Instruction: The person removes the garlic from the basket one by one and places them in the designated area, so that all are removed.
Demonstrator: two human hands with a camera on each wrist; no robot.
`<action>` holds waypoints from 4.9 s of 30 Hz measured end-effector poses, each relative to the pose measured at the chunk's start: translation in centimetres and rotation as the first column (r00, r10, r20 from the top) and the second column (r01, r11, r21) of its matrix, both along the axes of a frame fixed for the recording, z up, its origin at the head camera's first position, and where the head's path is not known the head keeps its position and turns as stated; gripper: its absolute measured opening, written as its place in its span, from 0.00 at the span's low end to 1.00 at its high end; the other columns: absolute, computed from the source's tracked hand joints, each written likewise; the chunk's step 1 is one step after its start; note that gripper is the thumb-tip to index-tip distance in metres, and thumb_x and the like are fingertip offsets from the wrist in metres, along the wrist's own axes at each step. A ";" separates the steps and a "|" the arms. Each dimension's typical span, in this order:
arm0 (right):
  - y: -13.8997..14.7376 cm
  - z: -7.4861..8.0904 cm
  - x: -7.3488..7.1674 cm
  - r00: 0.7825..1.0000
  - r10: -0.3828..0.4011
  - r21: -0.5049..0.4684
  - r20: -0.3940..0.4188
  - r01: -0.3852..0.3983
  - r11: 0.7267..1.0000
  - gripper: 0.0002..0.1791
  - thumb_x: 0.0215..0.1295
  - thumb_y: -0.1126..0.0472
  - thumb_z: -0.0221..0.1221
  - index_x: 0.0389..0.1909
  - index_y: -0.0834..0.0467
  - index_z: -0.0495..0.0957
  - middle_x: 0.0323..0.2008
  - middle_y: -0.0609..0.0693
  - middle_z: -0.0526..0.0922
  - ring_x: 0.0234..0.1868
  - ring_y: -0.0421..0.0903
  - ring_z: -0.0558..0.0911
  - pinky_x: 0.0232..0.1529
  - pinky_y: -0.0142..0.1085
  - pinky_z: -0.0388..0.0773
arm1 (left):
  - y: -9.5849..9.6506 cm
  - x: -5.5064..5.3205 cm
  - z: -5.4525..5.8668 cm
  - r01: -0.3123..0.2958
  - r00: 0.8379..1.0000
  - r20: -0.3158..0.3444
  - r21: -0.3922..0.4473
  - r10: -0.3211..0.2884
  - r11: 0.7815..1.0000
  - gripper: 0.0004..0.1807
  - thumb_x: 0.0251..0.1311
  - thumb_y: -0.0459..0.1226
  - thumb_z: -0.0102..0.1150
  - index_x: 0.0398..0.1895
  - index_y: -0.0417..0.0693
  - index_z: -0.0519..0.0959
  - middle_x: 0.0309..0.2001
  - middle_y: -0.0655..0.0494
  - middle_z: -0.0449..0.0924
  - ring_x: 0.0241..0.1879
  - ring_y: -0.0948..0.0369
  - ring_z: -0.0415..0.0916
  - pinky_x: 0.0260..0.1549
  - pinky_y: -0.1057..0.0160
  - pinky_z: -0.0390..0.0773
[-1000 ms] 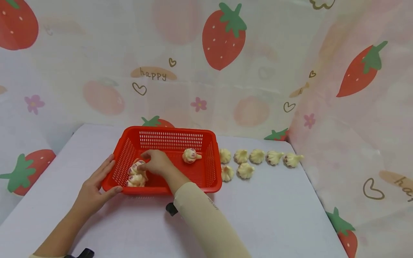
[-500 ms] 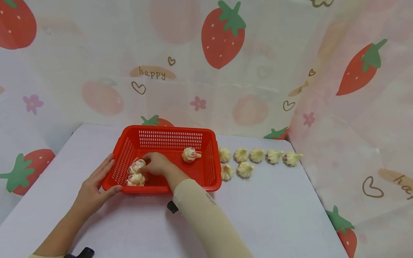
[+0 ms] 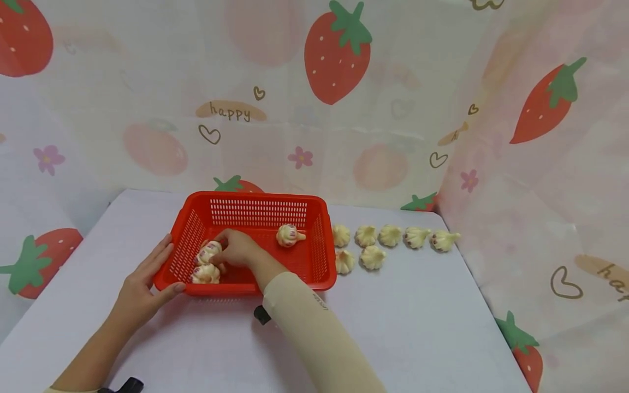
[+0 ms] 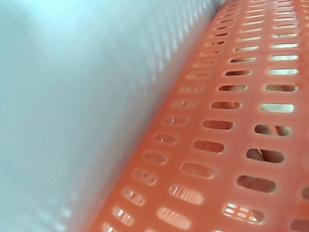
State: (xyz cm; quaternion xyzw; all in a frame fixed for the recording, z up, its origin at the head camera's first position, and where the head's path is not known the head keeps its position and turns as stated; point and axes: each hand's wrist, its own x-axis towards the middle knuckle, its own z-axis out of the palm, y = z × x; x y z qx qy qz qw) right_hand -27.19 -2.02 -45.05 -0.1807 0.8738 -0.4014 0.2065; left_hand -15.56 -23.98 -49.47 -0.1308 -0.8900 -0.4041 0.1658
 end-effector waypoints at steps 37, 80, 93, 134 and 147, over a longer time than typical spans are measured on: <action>0.3 1.1 -0.1 0.980 -0.188 -0.183 -0.069 0.172 0.968 0.05 0.64 0.62 0.70 0.40 0.53 0.88 0.37 0.42 0.84 0.39 0.42 0.79 0.41 0.32 0.79 | -0.2 -0.3 -0.2 0.022 0.999 -0.047 0.039 -0.020 0.999 0.52 0.53 0.42 0.78 0.80 0.52 0.60 0.81 0.59 0.55 0.80 0.64 0.51 0.57 0.87 0.58; 12.5 4.5 4.8 0.874 -0.342 -0.516 -0.344 0.129 0.847 0.11 0.65 0.59 0.70 0.47 0.54 0.85 0.44 0.47 0.87 0.44 0.46 0.84 0.47 0.34 0.84 | 0.7 -0.4 -0.7 0.025 0.999 -0.040 0.011 -0.024 1.000 0.52 0.53 0.44 0.78 0.81 0.53 0.59 0.81 0.59 0.54 0.80 0.57 0.53 0.58 0.84 0.58; 15.4 4.4 6.7 0.831 -0.334 -0.518 -0.444 0.065 0.853 0.12 0.64 0.61 0.71 0.48 0.53 0.85 0.45 0.48 0.86 0.47 0.45 0.83 0.53 0.32 0.83 | 0.1 0.0 -0.6 0.011 0.999 -0.036 0.017 -0.010 1.000 0.52 0.53 0.44 0.78 0.81 0.52 0.59 0.81 0.60 0.54 0.80 0.57 0.53 0.57 0.84 0.60; 24.3 6.9 8.1 0.745 -0.435 -0.579 -0.505 0.081 0.811 0.13 0.60 0.79 0.65 0.46 0.72 0.82 0.44 0.61 0.83 0.43 0.39 0.83 0.49 0.26 0.81 | -0.4 0.0 -0.4 0.054 0.994 -0.101 0.041 -0.050 0.998 0.53 0.51 0.38 0.79 0.79 0.46 0.61 0.81 0.54 0.56 0.79 0.70 0.49 0.65 0.86 0.54; 29.0 5.7 6.6 0.708 -0.502 -0.584 -0.497 0.156 0.797 0.14 0.61 0.77 0.66 0.48 0.72 0.82 0.45 0.51 0.86 0.42 0.38 0.83 0.53 0.26 0.78 | -0.4 -0.1 -0.5 0.059 0.992 -0.113 0.042 -0.054 0.997 0.53 0.50 0.38 0.80 0.79 0.47 0.61 0.80 0.54 0.57 0.79 0.69 0.50 0.65 0.86 0.53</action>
